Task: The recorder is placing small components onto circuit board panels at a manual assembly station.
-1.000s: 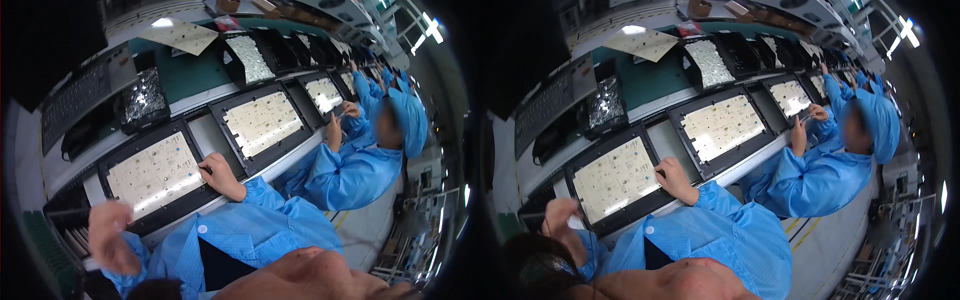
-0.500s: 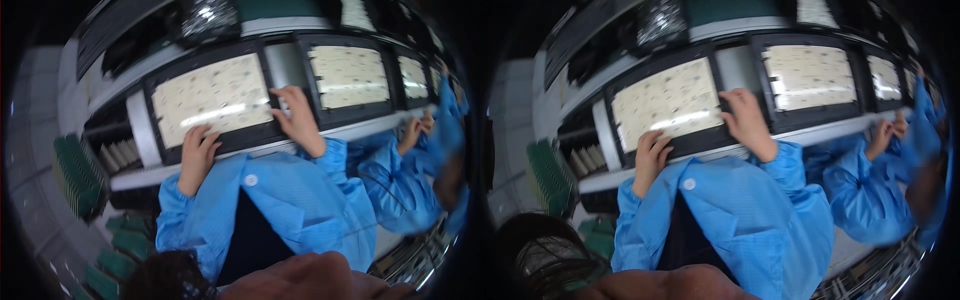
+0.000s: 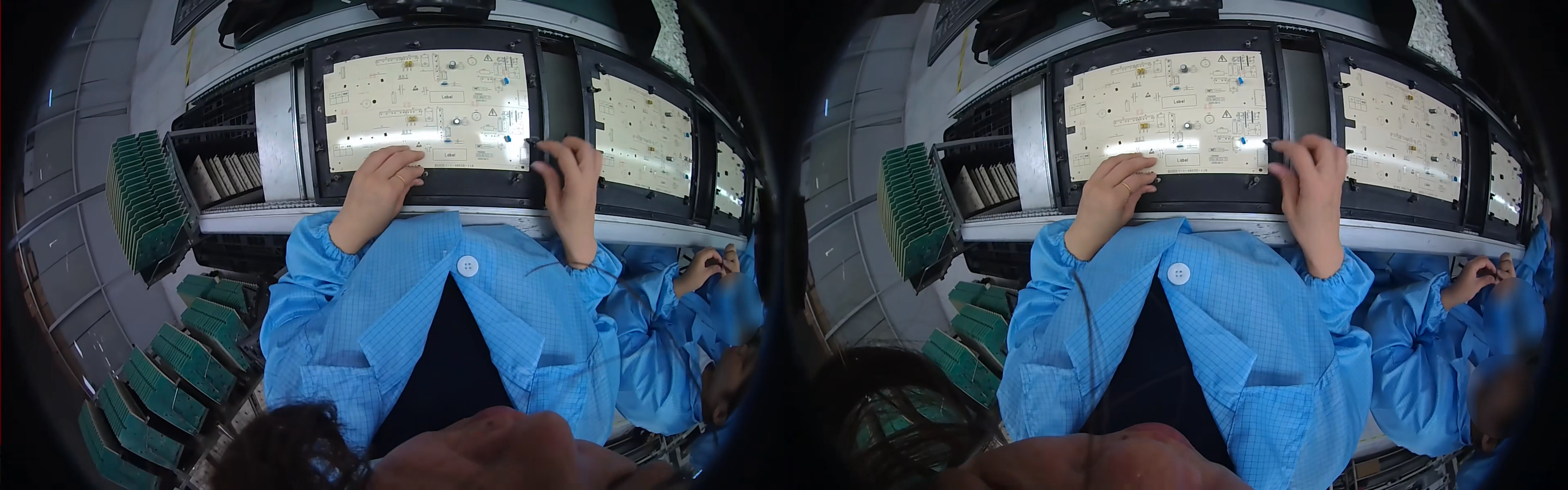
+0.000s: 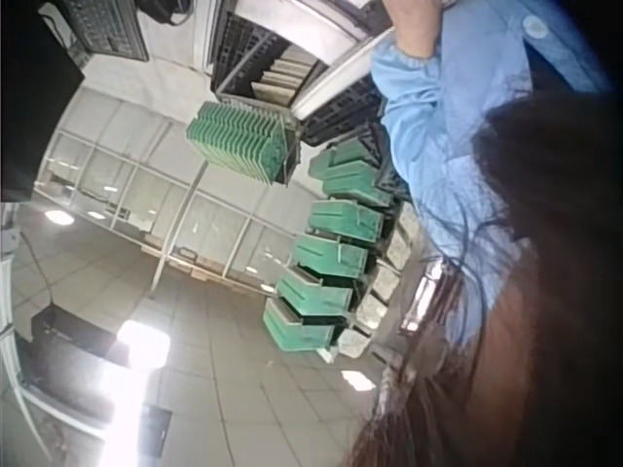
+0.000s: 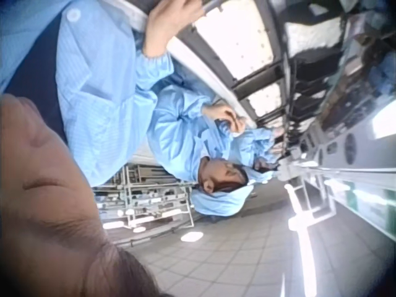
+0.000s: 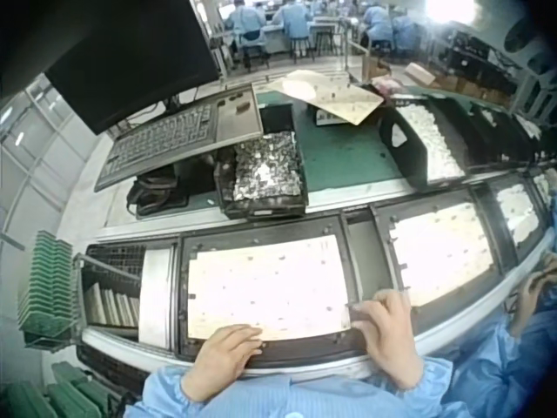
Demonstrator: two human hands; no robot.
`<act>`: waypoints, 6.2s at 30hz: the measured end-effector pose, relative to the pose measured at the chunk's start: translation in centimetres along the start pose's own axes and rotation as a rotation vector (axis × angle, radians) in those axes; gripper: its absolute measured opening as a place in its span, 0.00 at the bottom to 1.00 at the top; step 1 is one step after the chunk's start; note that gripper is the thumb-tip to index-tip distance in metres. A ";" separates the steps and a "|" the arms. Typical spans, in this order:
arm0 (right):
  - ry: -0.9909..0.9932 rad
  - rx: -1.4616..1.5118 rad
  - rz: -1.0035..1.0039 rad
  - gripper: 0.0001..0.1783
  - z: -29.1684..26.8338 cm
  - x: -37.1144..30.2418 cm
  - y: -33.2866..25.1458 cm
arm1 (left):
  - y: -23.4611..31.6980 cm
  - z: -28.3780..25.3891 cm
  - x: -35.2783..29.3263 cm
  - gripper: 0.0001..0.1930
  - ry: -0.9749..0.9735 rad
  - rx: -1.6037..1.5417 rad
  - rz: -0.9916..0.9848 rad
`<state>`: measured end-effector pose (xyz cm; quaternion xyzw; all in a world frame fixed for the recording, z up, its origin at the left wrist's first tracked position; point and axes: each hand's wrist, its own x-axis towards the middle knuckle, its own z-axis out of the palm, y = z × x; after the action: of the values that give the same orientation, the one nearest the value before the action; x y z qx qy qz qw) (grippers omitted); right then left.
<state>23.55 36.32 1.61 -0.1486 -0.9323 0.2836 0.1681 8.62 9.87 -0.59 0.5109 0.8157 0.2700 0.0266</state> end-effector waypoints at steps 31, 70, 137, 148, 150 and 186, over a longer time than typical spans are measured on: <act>-0.198 0.181 -0.146 0.09 6.7 0.8 -5.5 | -4.9 -6.0 -7.2 0.10 0.148 0.179 -0.408; -0.093 0.262 -0.152 0.07 7.6 0.4 -4.9 | -15.5 -6.3 3.8 0.09 0.151 0.206 -0.188; 0.117 -0.063 -0.278 0.07 6.6 16.0 7.4 | -16.0 0.3 27.8 0.10 0.031 0.385 -0.186; 0.176 -0.072 -0.006 0.17 3.9 13.5 6.8 | -16.7 0.0 27.2 0.09 0.152 0.197 -0.154; -0.124 -0.054 0.328 0.20 3.6 12.5 6.9 | -16.4 -0.4 27.1 0.09 0.143 0.194 -0.147; -0.102 0.072 -0.470 0.08 8.2 9.6 1.6 | -4.0 -0.7 16.6 0.06 -0.369 -0.448 -0.506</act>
<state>11.94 37.19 -3.53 0.0929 -0.9379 0.2767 0.1873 -2.78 22.37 2.03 0.3149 0.8184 0.3297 0.3499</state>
